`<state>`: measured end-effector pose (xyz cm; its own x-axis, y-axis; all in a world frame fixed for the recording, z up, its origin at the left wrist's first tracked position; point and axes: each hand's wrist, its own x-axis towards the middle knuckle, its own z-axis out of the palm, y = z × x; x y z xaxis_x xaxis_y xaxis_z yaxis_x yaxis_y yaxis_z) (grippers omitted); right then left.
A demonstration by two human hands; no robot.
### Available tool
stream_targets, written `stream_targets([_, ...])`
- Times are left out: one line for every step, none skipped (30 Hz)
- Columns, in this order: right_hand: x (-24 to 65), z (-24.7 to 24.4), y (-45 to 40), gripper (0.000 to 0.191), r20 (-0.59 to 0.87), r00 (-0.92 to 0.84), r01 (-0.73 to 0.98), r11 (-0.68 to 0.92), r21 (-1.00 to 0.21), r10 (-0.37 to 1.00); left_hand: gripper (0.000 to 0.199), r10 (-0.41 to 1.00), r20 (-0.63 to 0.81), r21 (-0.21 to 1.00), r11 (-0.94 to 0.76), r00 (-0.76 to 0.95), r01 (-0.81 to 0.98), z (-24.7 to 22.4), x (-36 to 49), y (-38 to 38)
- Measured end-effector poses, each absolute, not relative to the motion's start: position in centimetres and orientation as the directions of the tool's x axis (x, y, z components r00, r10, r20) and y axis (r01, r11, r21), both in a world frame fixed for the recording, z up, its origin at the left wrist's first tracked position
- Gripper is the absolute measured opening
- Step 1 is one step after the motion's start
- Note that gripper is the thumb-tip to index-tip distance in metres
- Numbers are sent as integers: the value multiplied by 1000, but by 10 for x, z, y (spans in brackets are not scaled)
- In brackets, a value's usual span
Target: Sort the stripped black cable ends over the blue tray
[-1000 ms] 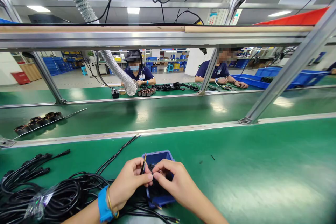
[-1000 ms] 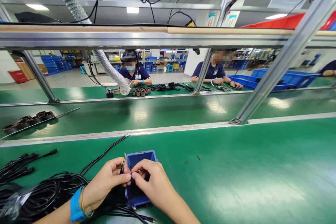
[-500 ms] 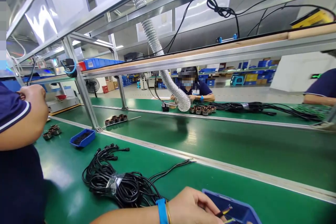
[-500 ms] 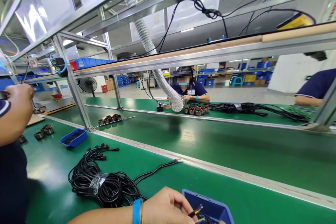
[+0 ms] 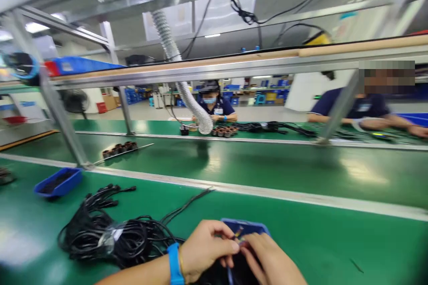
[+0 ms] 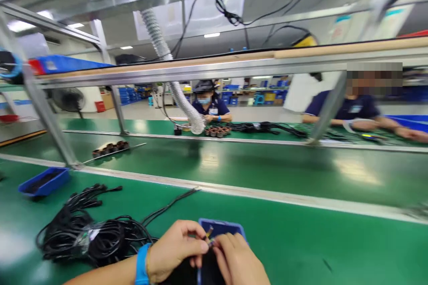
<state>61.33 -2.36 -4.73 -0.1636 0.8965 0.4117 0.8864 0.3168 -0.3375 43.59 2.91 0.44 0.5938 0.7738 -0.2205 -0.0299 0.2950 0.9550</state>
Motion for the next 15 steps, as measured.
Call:
stream_targets([609,-40,-26,18,398,-106,896,261,-360,911,37,779,-212,960,278,590,-22,6,435,28])
stream_targets([605,-33,-27,18,377,-78,893,233,-385,923,33,780,-205,965,261,591,-10,8,435,28])
stream_targets([603,-28,-28,17,370,-45,889,207,-410,928,28,779,-199,969,246,594,3,9,434,29])
stream_targets([602,-23,-28,16,373,-5,879,182,-441,928,25,776,-193,973,231,601,14,10,433,29])
stream_targets([601,-19,-28,15,377,31,862,167,-479,925,23,770,-184,976,216,610,22,10,433,29])
stream_targets([602,-16,-29,14,384,68,840,155,-520,921,21,763,-177,978,205,621,28,10,433,29])
stream_targets([602,-14,-29,14,386,99,812,149,-564,917,20,757,-171,980,195,630,31,11,432,29])
stream_targets([603,-11,-30,14,382,121,779,151,-609,916,19,752,-166,982,188,638,34,11,432,29])
stream_targets([603,-9,-31,14,373,138,740,155,-655,917,18,749,-162,983,182,642,35,11,432,28])
stream_targets([602,-7,-32,14,364,150,696,163,-699,919,17,749,-158,984,177,644,36,12,431,28])
stream_targets([602,-5,-33,15,359,157,650,177,-739,920,17,752,-155,984,172,641,37,12,431,28])
stream_targets([600,-3,-34,15,362,160,606,198,-770,918,16,756,-153,985,166,636,39,13,431,27])
stream_targets([599,-1,-35,15,380,162,574,226,-787,910,16,759,-151,986,162,633,40,13,431,27])
stream_targets([598,1,-36,15,413,162,558,262,-787,896,15,761,-149,986,160,632,40,14,431,27])
stream_targets([597,4,-37,14,455,157,558,302,-773,877,14,761,-149,986,160,631,40,14,431,27])
